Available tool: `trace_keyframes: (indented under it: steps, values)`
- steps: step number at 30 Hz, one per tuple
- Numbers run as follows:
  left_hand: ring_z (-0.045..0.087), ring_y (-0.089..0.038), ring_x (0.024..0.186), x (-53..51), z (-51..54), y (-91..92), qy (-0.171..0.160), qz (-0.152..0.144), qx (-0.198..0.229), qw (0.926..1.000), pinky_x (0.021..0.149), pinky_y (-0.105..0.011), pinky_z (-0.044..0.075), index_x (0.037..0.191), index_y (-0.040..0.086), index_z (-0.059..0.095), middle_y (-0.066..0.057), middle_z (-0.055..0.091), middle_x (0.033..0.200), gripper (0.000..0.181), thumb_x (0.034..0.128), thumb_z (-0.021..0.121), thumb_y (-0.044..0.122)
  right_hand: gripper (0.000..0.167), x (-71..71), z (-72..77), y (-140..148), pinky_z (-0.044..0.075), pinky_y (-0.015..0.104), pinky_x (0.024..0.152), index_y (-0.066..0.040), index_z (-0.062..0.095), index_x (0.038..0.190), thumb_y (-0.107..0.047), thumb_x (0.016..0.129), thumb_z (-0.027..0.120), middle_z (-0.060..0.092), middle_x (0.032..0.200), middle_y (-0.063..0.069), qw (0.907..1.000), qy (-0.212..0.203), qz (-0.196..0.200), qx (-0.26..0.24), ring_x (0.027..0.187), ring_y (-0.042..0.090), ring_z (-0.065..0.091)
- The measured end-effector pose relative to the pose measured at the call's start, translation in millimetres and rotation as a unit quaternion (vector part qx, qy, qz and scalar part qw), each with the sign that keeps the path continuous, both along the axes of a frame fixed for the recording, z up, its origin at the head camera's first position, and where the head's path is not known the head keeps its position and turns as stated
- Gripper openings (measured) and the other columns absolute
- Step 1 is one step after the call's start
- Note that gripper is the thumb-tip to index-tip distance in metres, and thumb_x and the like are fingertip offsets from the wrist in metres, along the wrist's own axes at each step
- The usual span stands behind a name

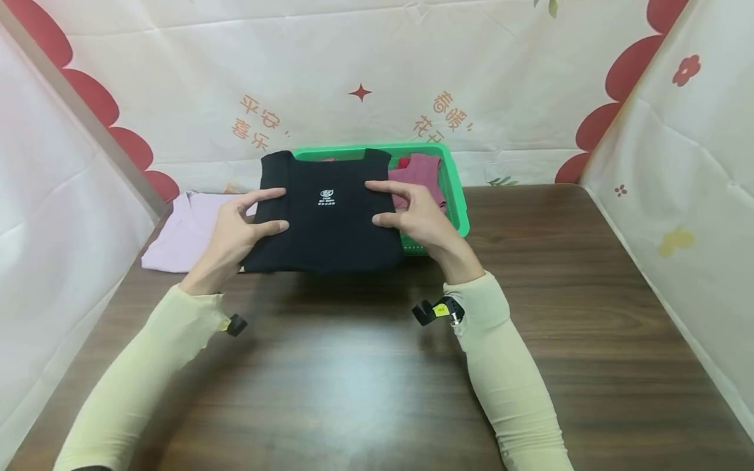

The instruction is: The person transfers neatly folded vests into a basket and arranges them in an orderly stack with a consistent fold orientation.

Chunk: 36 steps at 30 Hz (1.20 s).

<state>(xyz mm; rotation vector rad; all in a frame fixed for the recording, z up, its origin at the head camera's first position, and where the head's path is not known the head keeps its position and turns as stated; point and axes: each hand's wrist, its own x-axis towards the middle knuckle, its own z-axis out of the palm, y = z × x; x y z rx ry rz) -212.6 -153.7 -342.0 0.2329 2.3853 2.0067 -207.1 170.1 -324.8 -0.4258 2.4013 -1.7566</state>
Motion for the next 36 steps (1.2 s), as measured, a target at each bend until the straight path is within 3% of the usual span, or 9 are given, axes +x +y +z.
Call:
trace_keyframes:
  steps: [2, 5, 10, 15, 19, 21, 23, 31, 36]
  values:
    - [0.077, -0.015, 0.077, -4.7, 0.9, 8.3, 0.002, -0.001, 0.007, 1.0, 0.067, -0.031, 0.062, 0.135, 0.021, 0.069, -0.008, 0.067, 0.132, 0.056, 0.0839, 0.079, -0.001, 0.051, -3.2, -0.5, 6.6, 0.036, 0.026, 0.048, -0.017, 0.062, 0.145, -0.01, 0.095, 0.071, 0.066, 0.095, -0.007, 0.9999, 0.001, -0.011, -0.009, 0.04, 0.015, 0.032]
    - [0.076, -0.015, 0.076, -11.0, 0.8, 19.9, 0.002, 0.003, 0.012, 0.9999, 0.068, -0.03, 0.062, 0.13, 0.02, 0.072, -0.007, 0.066, 0.133, 0.051, 0.0835, 0.079, 0.0, 0.048, -7.5, -1.9, 15.1, 0.033, 0.024, 0.045, -0.013, 0.062, 0.144, -0.009, 0.097, 0.069, 0.062, 0.133, -0.002, 0.9995, -0.003, -0.022, -0.024, 0.04, 0.015, 0.032]
    - [0.076, -0.017, 0.078, -20.4, -0.3, 36.9, -0.012, 0.011, 0.03, 0.9994, 0.069, -0.03, 0.062, 0.124, 0.018, 0.075, -0.01, 0.07, 0.125, 0.046, 0.0825, 0.082, 0.002, 0.047, -12.7, -4.7, 27.6, 0.041, 0.021, 0.047, -0.013, 0.063, 0.143, -0.007, 0.097, 0.068, 0.076, 0.102, 0.0, 0.9975, -0.007, -0.055, -0.045, 0.043, 0.011, 0.049]
    - [0.076, -0.022, 0.101, -29.9, -1.6, 47.7, 0.007, 0.015, 0.023, 0.9996, 0.079, -0.031, 0.062, 0.125, 0.019, 0.075, -0.009, 0.068, 0.133, 0.046, 0.0825, 0.082, 0.003, 0.047, -16.2, -4.0, 33.6, 0.059, 0.02, 0.074, -0.013, 0.062, 0.145, -0.003, 0.099, 0.063, 0.053, 0.151, 0.012, 0.9946, -0.006, -0.079, -0.068, 0.081, 0.005, 0.075]
    - [0.045, -0.018, 0.149, -37.5, -6.3, 52.1, 0.052, -0.01, 0.004, 0.9986, 0.11, -0.034, 0.05, 0.131, 0.012, 0.072, -0.006, 0.048, 0.159, 0.05, 0.0829, 0.08, -0.001, 0.05, -19.3, -5.4, 37.4, 0.058, 0.018, 0.077, -0.012, 0.059, 0.147, 0.0, 0.099, 0.059, 0.048, 0.156, 0.015, 0.9952, 0.012, -0.087, -0.043, 0.085, 0.001, 0.073]
    - [0.021, -0.015, 0.16, -39.5, -8.4, 53.5, 0.063, -0.027, 0.004, 0.9976, 0.121, -0.036, 0.039, 0.135, 0.009, 0.069, -0.003, 0.035, 0.168, 0.055, 0.0821, 0.079, -0.004, 0.05, -20.9, -7.0, 40.0, 0.058, 0.018, 0.076, -0.012, 0.058, 0.148, 0.0, 0.099, 0.057, 0.048, 0.156, 0.015, 0.996, 0.023, -0.084, -0.022, 0.085, -0.001, 0.072]
    - [0.017, -0.017, 0.161, -39.7, -9.3, 54.3, 0.064, -0.042, 0.003, 0.9971, 0.122, -0.039, 0.037, 0.138, 0.008, 0.066, -0.004, 0.03, 0.17, 0.061, 0.0808, 0.078, -0.006, 0.05, -22.1, -8.5, 42.6, 0.058, 0.018, 0.076, -0.012, 0.057, 0.149, -0.001, 0.101, 0.056, 0.045, 0.158, 0.014, 0.9966, 0.028, -0.076, -0.01, 0.085, -0.001, 0.072]
    - [0.063, -0.033, 0.126, -44.0, -3.7, 57.7, 0.029, -0.091, -0.029, 0.995, 0.1, -0.04, 0.055, 0.15, 0.017, 0.055, -0.002, 0.027, 0.169, 0.073, 0.0827, 0.075, -0.003, 0.051, -23.0, -14.4, 49.4, 0.058, 0.019, 0.075, -0.019, 0.052, 0.153, -0.006, 0.104, 0.055, 0.018, 0.174, 0.003, 0.9965, 0.036, -0.072, 0.022, 0.088, 0.003, 0.073]
    - [0.061, -0.031, 0.126, -50.1, 1.3, 54.2, 0.041, -0.093, -0.06, 0.9931, 0.107, -0.044, 0.051, 0.15, 0.017, 0.055, -0.004, 0.034, 0.164, 0.074, 0.0821, 0.075, -0.004, 0.058, -24.7, -17.1, 46.0, 0.056, 0.016, 0.079, -0.016, 0.049, 0.155, -0.006, 0.1, 0.062, 0.01, 0.175, 0.001, 0.9967, 0.042, -0.068, 0.015, 0.153, 0.01, 0.036]
